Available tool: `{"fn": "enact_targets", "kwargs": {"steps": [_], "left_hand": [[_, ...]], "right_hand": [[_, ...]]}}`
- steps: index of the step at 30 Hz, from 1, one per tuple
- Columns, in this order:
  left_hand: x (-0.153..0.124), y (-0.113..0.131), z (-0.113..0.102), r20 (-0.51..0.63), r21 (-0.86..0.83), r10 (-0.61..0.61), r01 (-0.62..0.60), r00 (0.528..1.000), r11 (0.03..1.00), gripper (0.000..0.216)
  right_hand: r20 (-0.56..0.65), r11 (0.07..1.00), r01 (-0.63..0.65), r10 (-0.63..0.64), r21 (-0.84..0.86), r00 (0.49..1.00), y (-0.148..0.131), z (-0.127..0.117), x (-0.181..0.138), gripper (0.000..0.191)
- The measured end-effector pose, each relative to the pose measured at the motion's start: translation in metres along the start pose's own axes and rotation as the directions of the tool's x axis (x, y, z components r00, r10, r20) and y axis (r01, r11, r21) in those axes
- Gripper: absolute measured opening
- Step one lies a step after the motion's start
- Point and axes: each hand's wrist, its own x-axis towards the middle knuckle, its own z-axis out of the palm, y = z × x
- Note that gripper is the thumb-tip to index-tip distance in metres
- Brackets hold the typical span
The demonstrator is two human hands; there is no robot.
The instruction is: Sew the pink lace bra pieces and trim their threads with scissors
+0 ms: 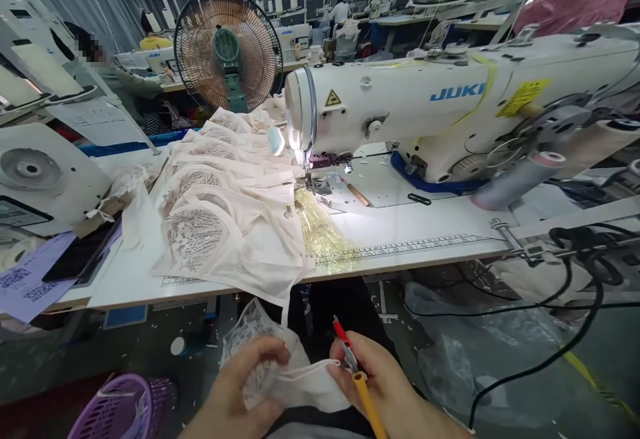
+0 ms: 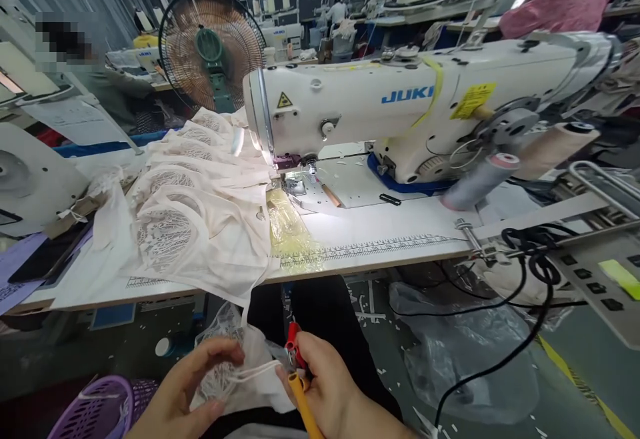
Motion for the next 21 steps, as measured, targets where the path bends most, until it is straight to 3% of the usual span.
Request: {"fn": "enact_targets", "kwargs": {"steps": [3, 6, 9, 12, 16, 18, 21], "left_hand": [[0.009, 0.017, 0.004, 0.055, 0.32, 0.212, -0.219, 0.976, 0.922, 0.042], [0.024, 0.027, 0.021, 0.152, 0.416, 0.288, -0.326, 0.945, 0.849, 0.011], [0.032, 0.026, 0.032, 0.154, 0.333, 0.181, -0.223, 0.971, 0.916, 0.018], [0.033, 0.022, 0.034, 0.131, 0.1, -0.024, 0.011, 0.991, 0.995, 0.023], [0.032, 0.019, 0.032, 0.191, -0.269, -0.243, 0.289, 0.951, 0.919, 0.03], [0.032, 0.019, 0.032, 0.209, -0.381, -0.265, 0.328, 0.941, 0.865, 0.035], [0.032, 0.018, 0.032, 0.183, -0.414, -0.267, 0.321, 0.946, 0.852, 0.037]], "right_hand": [[0.07, 1.0, -0.017, 0.016, 0.011, 0.997, -0.004, 0.003, -0.002, 0.024], [0.101, 0.999, -0.034, 0.03, 0.041, 0.994, -0.009, 0.003, -0.003, 0.029], [0.118, 0.993, -0.065, 0.053, 0.103, 0.992, -0.014, 0.0, -0.002, 0.03], [0.151, 0.974, -0.1, 0.069, 0.202, 0.986, -0.013, -0.005, -0.004, 0.022], [0.103, 0.973, -0.095, 0.075, 0.211, 0.992, -0.01, -0.006, -0.007, 0.017], [0.088, 0.978, -0.094, 0.078, 0.185, 0.993, -0.01, -0.006, -0.006, 0.015], [0.078, 0.981, -0.107, 0.095, 0.163, 0.992, -0.012, -0.006, -0.003, 0.015]]}}
